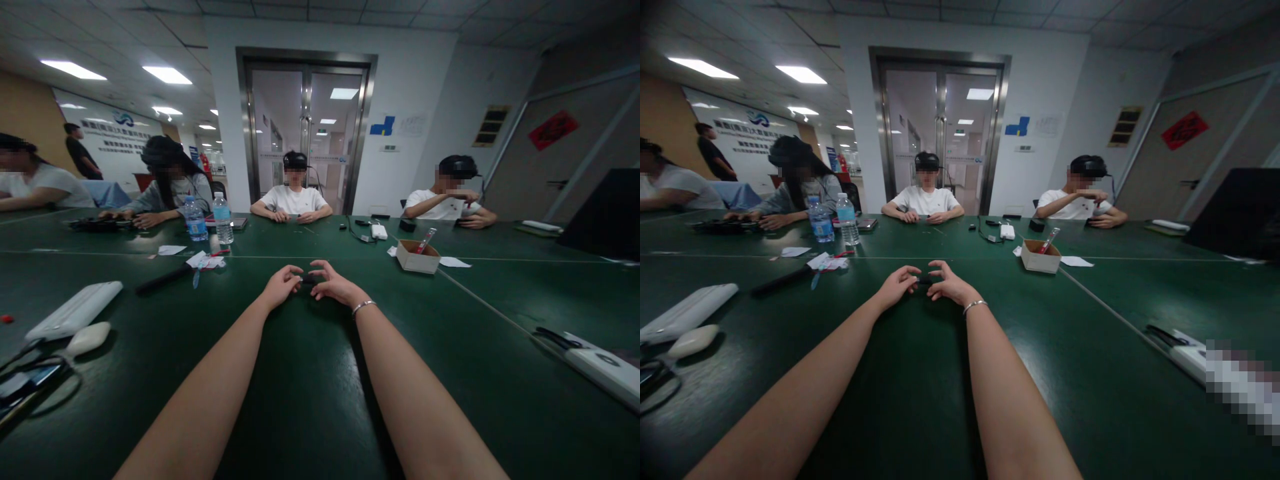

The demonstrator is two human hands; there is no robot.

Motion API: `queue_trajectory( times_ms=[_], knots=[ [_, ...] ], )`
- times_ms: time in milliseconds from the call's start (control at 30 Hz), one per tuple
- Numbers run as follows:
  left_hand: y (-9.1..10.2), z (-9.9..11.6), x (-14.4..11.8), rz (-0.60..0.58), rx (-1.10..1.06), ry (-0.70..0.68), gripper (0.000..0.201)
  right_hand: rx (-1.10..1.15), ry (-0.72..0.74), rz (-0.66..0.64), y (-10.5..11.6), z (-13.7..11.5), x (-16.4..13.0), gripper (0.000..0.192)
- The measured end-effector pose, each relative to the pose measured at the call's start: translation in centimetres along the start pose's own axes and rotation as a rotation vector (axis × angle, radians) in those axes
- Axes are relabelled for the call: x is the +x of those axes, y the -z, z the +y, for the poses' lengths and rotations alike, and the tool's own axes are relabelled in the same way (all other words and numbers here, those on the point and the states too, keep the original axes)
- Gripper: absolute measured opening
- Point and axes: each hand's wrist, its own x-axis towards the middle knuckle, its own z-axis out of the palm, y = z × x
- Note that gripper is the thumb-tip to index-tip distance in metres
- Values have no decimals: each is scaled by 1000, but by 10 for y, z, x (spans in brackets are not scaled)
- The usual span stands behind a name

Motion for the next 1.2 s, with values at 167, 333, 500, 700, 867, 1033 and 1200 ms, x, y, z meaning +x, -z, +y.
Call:
queue_trajectory(
  times_ms=[167, 333, 500, 700, 867, 1033, 1200],
  knots=[
    [0, -3, 1, 2, 7, -8, 26, -75, -88, 65, -2, 2, 4, 26],
    [0, -2, 1, 1, 8, -2, 25, -74, -2, 13, -2, 1, 3, 59],
    [1, 0, 0, 7, 6, -3, 25, -67, -77, 76, -3, 2, 4, 35],
    [1, -1, 0, -5, 2, -2, 27, -20, 4, 14, -1, 2, 2, 51],
    [1, -3, 1, 5, 17, -11, 25, -72, -78, 55, -1, 4, 4, 26],
    [0, -2, 1, 5, -5, 0, 26, -34, -32, 33, -1, 4, 5, 37],
    [0, 1, -1, 16, 18, 8, 24, -101, -24, 34, 0, 5, 6, 23]
  ],
)
